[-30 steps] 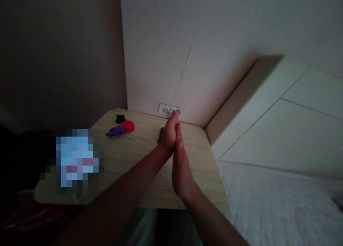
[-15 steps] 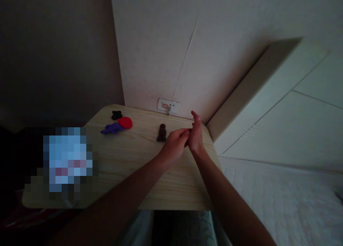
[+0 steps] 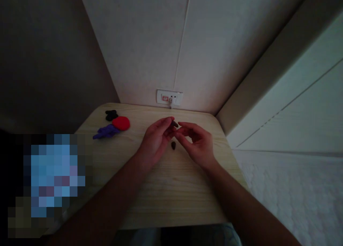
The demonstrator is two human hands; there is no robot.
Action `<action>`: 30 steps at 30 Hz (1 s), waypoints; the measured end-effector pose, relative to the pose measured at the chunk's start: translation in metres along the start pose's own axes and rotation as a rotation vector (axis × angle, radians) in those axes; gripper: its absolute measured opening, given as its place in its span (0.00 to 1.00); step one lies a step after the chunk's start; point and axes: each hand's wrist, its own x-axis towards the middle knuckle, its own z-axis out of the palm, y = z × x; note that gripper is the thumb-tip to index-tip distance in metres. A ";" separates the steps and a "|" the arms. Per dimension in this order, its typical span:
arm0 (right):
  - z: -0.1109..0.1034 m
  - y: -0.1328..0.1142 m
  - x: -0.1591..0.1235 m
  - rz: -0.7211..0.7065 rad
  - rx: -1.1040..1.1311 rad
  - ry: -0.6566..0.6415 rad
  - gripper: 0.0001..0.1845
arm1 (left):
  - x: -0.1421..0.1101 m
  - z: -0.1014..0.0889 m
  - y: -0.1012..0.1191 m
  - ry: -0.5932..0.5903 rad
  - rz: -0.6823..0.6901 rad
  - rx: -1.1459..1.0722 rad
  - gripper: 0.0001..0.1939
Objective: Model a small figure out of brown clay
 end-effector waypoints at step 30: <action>0.007 -0.011 -0.013 -0.123 -0.133 0.128 0.05 | -0.014 -0.011 -0.004 -0.047 0.074 0.265 0.11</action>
